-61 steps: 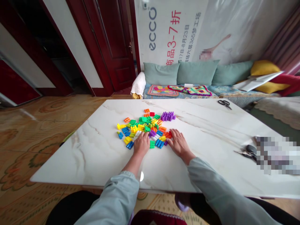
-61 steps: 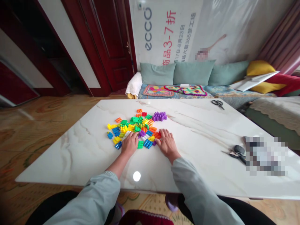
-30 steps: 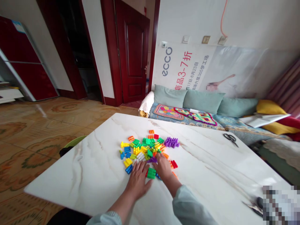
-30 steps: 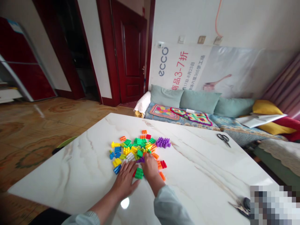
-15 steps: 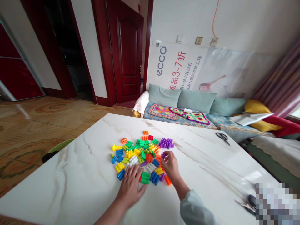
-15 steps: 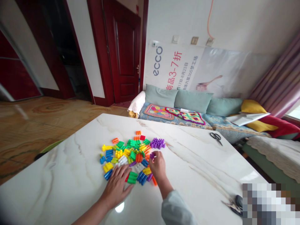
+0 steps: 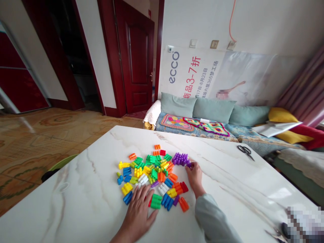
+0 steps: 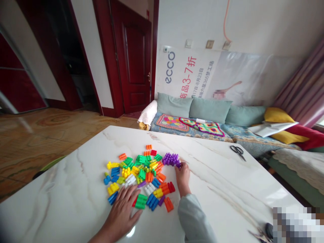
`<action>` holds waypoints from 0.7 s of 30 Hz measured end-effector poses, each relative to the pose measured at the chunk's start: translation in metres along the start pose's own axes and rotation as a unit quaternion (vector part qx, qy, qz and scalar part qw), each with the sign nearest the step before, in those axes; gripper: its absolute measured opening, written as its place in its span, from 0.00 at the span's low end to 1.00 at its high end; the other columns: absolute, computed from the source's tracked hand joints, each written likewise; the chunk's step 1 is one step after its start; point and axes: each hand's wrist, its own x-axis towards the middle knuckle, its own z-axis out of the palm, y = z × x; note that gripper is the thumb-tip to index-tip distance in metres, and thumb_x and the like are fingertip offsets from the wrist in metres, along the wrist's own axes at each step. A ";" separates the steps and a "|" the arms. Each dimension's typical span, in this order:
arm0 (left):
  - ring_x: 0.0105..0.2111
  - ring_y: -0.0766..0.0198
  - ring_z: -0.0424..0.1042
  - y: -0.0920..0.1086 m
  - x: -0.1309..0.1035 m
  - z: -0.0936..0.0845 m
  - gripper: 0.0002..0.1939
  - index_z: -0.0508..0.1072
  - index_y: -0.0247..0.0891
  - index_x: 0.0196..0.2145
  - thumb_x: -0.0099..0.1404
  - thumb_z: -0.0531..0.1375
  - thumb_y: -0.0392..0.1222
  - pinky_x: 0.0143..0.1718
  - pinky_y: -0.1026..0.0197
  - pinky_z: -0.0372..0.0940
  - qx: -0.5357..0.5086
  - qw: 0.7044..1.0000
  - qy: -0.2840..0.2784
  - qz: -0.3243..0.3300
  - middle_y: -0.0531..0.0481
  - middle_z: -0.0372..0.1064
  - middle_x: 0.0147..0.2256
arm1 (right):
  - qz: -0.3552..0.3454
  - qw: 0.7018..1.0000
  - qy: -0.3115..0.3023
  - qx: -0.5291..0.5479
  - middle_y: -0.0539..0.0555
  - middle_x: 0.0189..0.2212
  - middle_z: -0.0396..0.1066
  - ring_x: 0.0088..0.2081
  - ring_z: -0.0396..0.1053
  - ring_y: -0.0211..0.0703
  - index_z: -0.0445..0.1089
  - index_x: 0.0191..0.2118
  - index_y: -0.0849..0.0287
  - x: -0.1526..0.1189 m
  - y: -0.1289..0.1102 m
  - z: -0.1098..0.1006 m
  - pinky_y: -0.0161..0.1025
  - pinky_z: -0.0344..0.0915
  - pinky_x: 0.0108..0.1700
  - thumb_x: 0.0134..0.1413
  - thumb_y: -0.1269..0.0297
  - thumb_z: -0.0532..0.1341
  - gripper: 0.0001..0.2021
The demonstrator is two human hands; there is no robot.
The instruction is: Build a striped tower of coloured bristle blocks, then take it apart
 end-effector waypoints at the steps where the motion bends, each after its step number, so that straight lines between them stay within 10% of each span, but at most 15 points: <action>1: 0.59 0.50 0.56 0.000 0.000 0.001 0.29 0.60 0.43 0.60 0.64 0.54 0.55 0.61 0.43 0.50 0.001 1.000 0.001 0.000 0.46 0.57 0.61 | 0.002 1.000 0.006 0.005 0.58 0.30 0.73 0.28 0.69 0.45 0.67 0.36 0.61 -0.001 0.000 0.001 0.39 0.63 0.30 0.45 0.54 0.57 0.16; 9: 0.61 0.50 0.54 -0.001 -0.002 0.004 0.30 0.59 0.42 0.61 0.65 0.53 0.55 0.63 0.44 0.47 0.014 1.000 -0.017 -0.004 0.46 0.55 0.62 | -0.032 0.999 0.017 0.025 0.57 0.27 0.71 0.27 0.67 0.43 0.68 0.26 0.59 -0.012 -0.002 -0.006 0.39 0.63 0.34 0.51 0.49 0.54 0.18; 21: 0.61 0.49 0.54 0.001 0.000 -0.001 0.30 0.59 0.43 0.61 0.64 0.54 0.54 0.63 0.43 0.46 0.001 0.999 -0.036 -0.014 0.46 0.55 0.62 | -0.089 0.995 -0.046 0.030 0.58 0.35 0.73 0.31 0.69 0.42 0.75 0.35 0.63 -0.013 -0.004 -0.005 0.38 0.64 0.38 0.51 0.58 0.52 0.17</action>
